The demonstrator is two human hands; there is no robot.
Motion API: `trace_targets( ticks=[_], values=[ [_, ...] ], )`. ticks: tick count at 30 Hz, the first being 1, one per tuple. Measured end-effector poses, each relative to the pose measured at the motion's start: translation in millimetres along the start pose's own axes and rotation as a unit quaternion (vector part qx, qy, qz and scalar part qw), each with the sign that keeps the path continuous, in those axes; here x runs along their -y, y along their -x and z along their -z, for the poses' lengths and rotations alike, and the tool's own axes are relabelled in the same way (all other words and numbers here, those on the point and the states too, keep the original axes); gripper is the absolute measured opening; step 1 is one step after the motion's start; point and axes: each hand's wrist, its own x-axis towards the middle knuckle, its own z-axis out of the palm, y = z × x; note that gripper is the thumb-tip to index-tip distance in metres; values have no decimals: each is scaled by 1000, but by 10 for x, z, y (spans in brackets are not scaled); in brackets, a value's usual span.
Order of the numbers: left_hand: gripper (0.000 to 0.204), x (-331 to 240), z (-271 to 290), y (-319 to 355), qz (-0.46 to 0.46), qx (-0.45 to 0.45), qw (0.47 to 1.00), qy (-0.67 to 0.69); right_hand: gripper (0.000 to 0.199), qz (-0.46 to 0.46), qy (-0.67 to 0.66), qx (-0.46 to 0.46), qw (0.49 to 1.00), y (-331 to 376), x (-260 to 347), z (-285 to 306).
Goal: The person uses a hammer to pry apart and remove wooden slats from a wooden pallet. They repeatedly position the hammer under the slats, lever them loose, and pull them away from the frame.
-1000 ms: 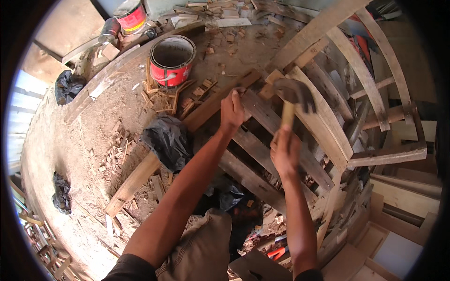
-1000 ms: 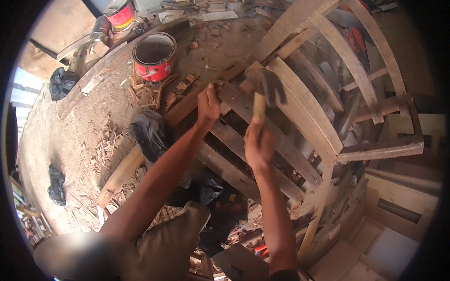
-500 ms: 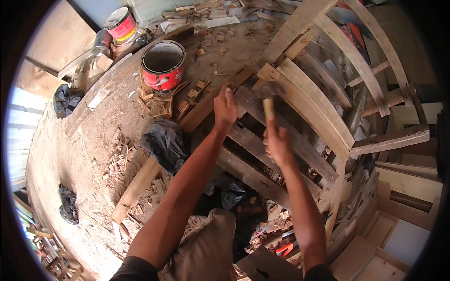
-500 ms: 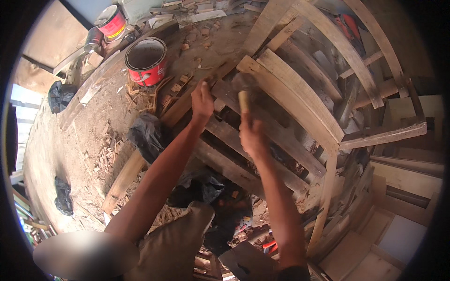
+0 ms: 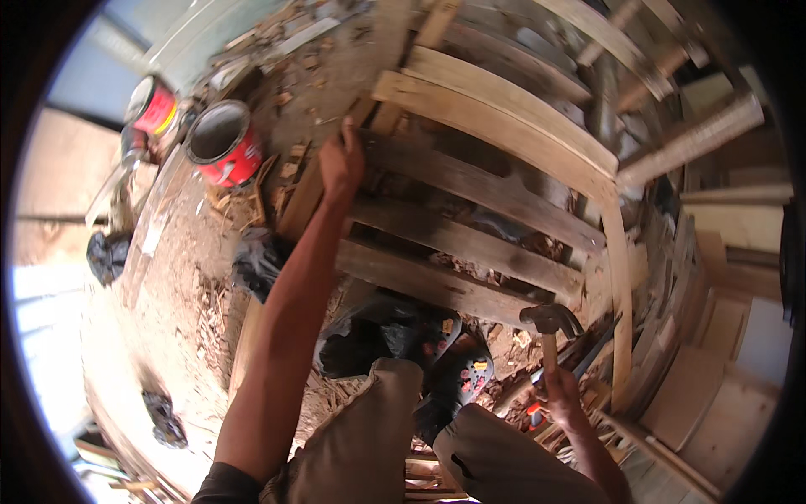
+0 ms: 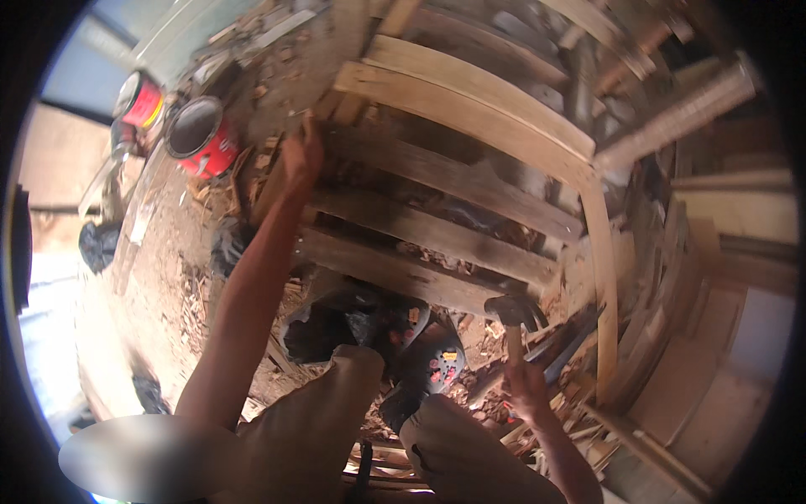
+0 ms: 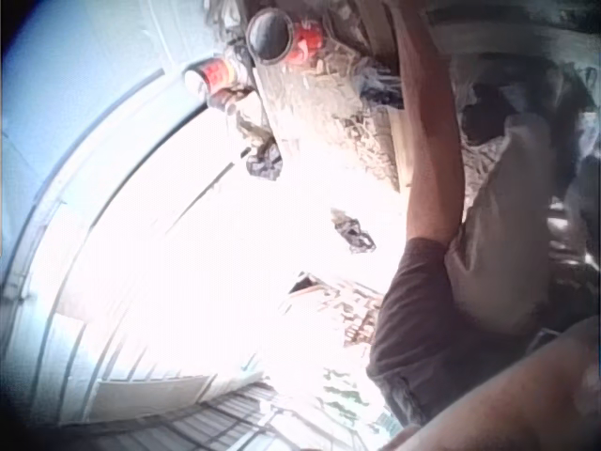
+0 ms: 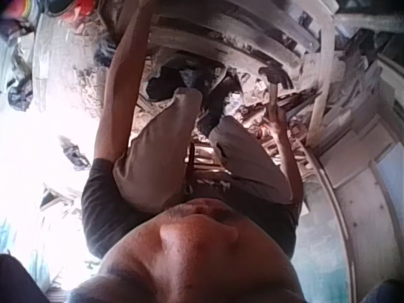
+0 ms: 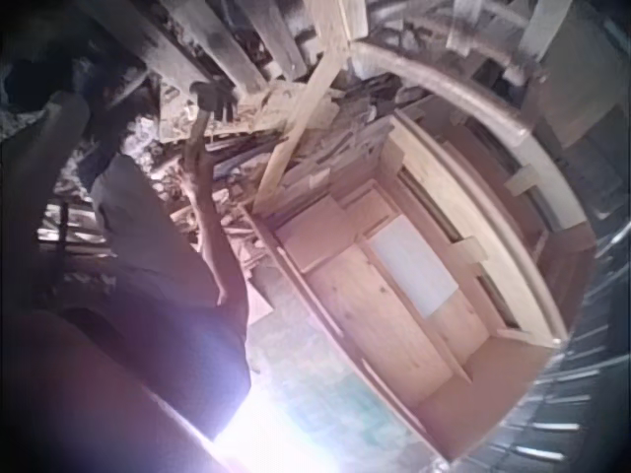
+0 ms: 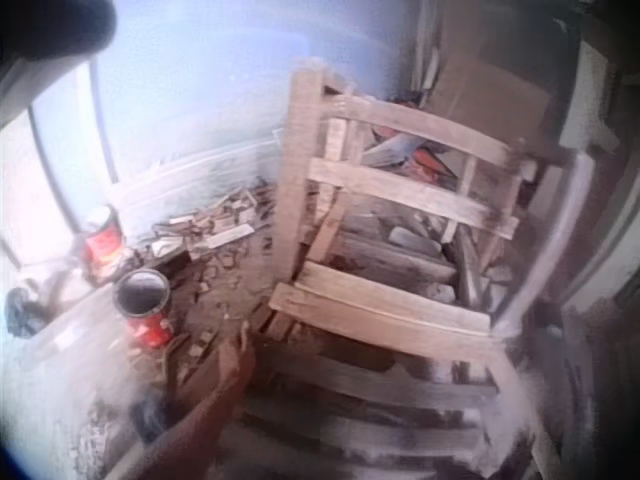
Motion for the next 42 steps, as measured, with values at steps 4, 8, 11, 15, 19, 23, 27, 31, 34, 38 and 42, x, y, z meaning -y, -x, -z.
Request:
trace_targets(
  ticks=[4,8,11,15,19,23,27,31,34,38,42],
  values=[
    [57,126,-63,49,-136,-67,988,6,43,22,-104,-76,991,-104,-611,-330],
    [54,-123,-312,390,-499,-172,835,-154,42,87,17,-121,989,-294,-637,-621],
    [56,-475,-665,784,-571,62,809,-126,46,78,-3,-96,992,-358,-578,-684],
    [69,-1011,-961,819,-421,210,835,-284,51,68,1,-84,994,-379,-614,-650],
    [86,-997,-970,778,-383,202,846,-312,51,16,-48,-78,996,-337,-800,-641],
    [86,-997,-950,781,-365,209,855,-305,49,7,-72,-84,994,-165,-941,-629],
    [87,-1228,-1013,830,-335,249,835,-358,53,-53,-98,-108,988,-83,-1131,-622],
    [90,-1289,-1098,675,-313,280,831,-364,43,-29,-44,-98,994,-127,-1032,-548],
    [93,-1234,-1155,711,-289,287,844,-349,41,-2,-42,-102,994,-147,-984,-549],
    [94,-1241,-1157,666,-299,303,831,-358,48,17,-55,-134,989,-136,-943,-640],
    [93,-1244,-1127,721,-297,290,827,-378,47,46,-38,-156,986,-152,-1029,-653]
  ],
)
